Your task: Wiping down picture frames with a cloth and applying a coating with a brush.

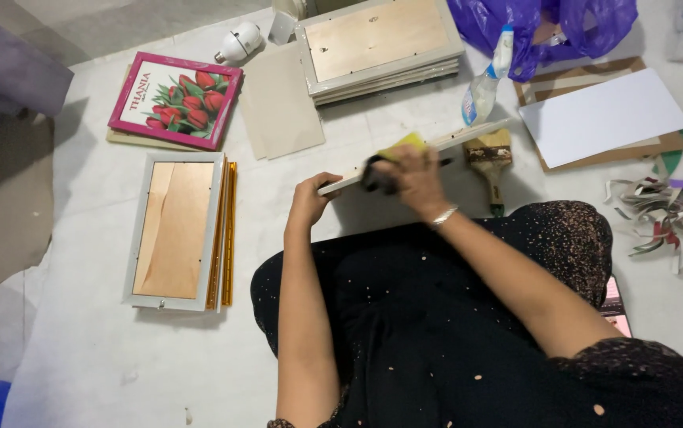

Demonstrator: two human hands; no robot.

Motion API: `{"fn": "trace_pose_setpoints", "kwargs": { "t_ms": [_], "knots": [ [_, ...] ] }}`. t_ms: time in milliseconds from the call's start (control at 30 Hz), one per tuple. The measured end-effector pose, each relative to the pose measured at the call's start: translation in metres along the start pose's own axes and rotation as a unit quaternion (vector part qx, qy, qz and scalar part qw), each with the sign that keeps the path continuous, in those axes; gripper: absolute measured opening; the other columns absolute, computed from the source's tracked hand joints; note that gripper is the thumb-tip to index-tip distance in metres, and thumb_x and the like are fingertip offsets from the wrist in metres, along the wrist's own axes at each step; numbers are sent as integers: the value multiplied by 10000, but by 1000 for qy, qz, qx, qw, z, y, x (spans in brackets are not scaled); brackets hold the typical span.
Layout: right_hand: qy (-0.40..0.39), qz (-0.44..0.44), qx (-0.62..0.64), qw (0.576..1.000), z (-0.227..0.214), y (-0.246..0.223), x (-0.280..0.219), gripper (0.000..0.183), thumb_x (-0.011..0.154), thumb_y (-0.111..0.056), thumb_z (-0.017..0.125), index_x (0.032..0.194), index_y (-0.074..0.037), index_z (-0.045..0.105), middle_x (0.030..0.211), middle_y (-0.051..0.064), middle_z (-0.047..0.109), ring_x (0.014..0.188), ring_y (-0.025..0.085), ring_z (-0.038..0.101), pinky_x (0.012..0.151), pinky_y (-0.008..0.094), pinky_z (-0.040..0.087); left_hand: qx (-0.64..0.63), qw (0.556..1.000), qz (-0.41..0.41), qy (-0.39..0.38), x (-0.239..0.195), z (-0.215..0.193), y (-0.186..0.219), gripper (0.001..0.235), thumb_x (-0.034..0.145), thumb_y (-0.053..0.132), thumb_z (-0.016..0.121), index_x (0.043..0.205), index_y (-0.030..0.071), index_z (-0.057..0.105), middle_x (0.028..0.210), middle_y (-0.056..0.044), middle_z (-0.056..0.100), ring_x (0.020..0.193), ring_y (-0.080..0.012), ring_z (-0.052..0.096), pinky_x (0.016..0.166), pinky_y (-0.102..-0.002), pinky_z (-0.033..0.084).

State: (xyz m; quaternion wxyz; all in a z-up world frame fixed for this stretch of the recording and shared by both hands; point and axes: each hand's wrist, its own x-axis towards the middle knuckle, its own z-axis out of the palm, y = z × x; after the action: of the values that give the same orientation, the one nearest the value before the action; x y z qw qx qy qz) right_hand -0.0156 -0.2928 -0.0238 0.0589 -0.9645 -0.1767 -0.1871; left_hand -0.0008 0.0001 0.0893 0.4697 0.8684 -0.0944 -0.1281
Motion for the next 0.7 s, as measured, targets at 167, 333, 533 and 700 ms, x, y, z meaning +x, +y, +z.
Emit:
{"fn": "trace_pose_setpoints", "kwargs": {
  "t_ms": [167, 333, 533, 700],
  "knots": [
    [143, 104, -46, 983, -50, 143, -45, 680, 716, 110, 734, 1289, -251, 688, 1367, 102, 514, 1353, 361, 418, 1106, 587, 175, 6, 1000, -20, -7, -3, -4, 8, 340, 812, 90, 813, 1123, 223, 780, 1037, -91, 778, 1095, -334, 700, 1006, -456, 519],
    [173, 171, 95, 965, -90, 143, -37, 587, 706, -93, 833, 1235, -220, 611, 1268, 41, 451, 1205, 312, 452, 1069, 489, 321, 142, 989, -31, 2, 6, 8, -2, 368, 793, 99, 819, 1135, 224, 772, 1022, -103, 774, 1082, -354, 703, 978, -472, 536],
    [196, 183, 103, 958, -110, 117, -38, 568, 636, -10, 787, 1146, -188, 611, 1179, 32, 480, 1144, 287, 504, 1046, 446, 360, 440, 886, 105, 100, -14, 60, 104, 185, 883, 209, 721, 1056, 161, 761, 1098, -75, 754, 1169, -326, 661, 1095, -648, 356],
    [201, 199, 165, 945, -109, 128, -43, 514, 670, 40, 743, 1121, -173, 617, 1142, 8, 500, 1123, 265, 545, 1064, 414, 355, 364, 913, 181, 46, 26, 148, 111, 759, 771, 412, 850, 1386, 77, 557, 1363, -166, 641, 1275, -354, 612, 1166, -651, 305]
  ]
}}
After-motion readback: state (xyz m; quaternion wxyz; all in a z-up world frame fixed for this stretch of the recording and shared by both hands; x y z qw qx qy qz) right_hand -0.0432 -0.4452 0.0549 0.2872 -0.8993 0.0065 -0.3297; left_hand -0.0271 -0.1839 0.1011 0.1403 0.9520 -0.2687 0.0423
